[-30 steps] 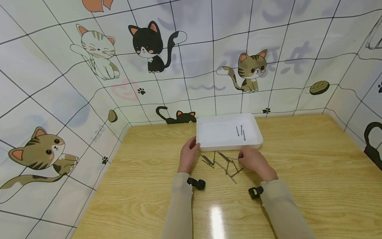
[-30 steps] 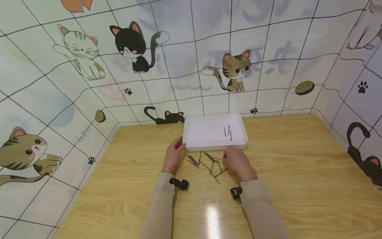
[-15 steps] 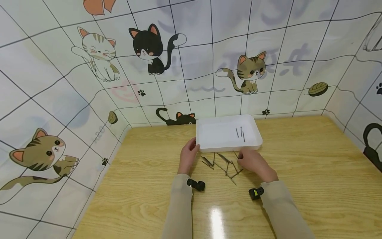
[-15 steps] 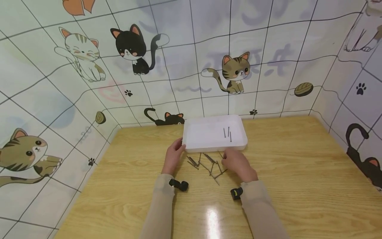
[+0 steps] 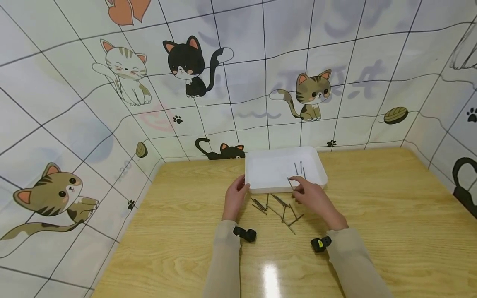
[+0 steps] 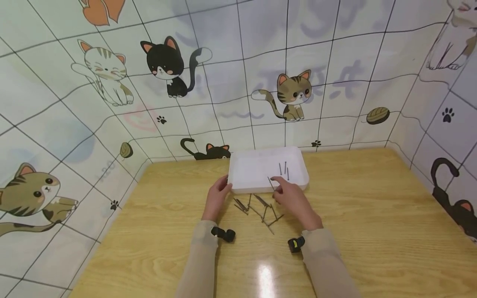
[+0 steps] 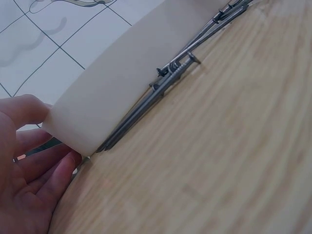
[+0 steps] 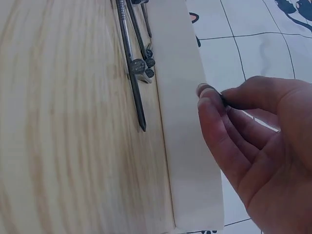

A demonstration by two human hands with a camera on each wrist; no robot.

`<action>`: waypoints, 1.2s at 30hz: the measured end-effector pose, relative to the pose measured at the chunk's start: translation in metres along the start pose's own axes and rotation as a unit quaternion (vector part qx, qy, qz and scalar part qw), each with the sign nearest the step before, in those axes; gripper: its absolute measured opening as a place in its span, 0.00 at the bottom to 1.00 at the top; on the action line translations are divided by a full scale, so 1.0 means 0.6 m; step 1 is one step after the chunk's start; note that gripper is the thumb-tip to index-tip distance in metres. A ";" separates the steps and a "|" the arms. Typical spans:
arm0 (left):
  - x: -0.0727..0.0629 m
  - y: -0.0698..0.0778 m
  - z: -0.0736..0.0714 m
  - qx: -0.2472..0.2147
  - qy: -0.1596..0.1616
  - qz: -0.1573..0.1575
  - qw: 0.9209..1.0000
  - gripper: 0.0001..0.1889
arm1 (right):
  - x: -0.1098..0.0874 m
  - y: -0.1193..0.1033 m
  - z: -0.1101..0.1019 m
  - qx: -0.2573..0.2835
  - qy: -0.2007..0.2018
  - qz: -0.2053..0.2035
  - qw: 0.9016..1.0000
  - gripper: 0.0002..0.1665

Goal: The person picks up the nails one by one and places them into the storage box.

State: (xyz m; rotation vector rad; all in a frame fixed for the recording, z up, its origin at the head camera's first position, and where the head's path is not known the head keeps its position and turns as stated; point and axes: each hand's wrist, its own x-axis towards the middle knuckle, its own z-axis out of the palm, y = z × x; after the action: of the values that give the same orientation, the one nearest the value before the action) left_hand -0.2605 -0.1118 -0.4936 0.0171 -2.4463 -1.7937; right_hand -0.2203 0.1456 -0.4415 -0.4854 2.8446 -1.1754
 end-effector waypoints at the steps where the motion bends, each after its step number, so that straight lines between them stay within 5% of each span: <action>1: -0.001 -0.002 0.000 0.002 0.001 -0.002 1.000 0.23 | -0.001 0.000 0.001 0.010 -0.002 0.003 1.000 0.28; 27: 0.000 0.000 -0.001 0.000 0.001 -0.002 1.000 0.23 | 0.003 0.006 0.004 0.170 0.016 0.032 0.985 0.37; 36: -0.001 0.002 0.000 0.002 0.000 -0.004 1.000 0.23 | 0.004 0.012 0.002 0.140 0.037 0.030 0.989 0.33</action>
State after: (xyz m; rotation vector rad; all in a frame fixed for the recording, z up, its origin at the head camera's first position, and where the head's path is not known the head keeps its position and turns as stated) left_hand -0.2601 -0.1115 -0.4923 0.0279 -2.4534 -1.7908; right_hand -0.2241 0.1490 -0.4469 -0.3461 2.6652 -1.5794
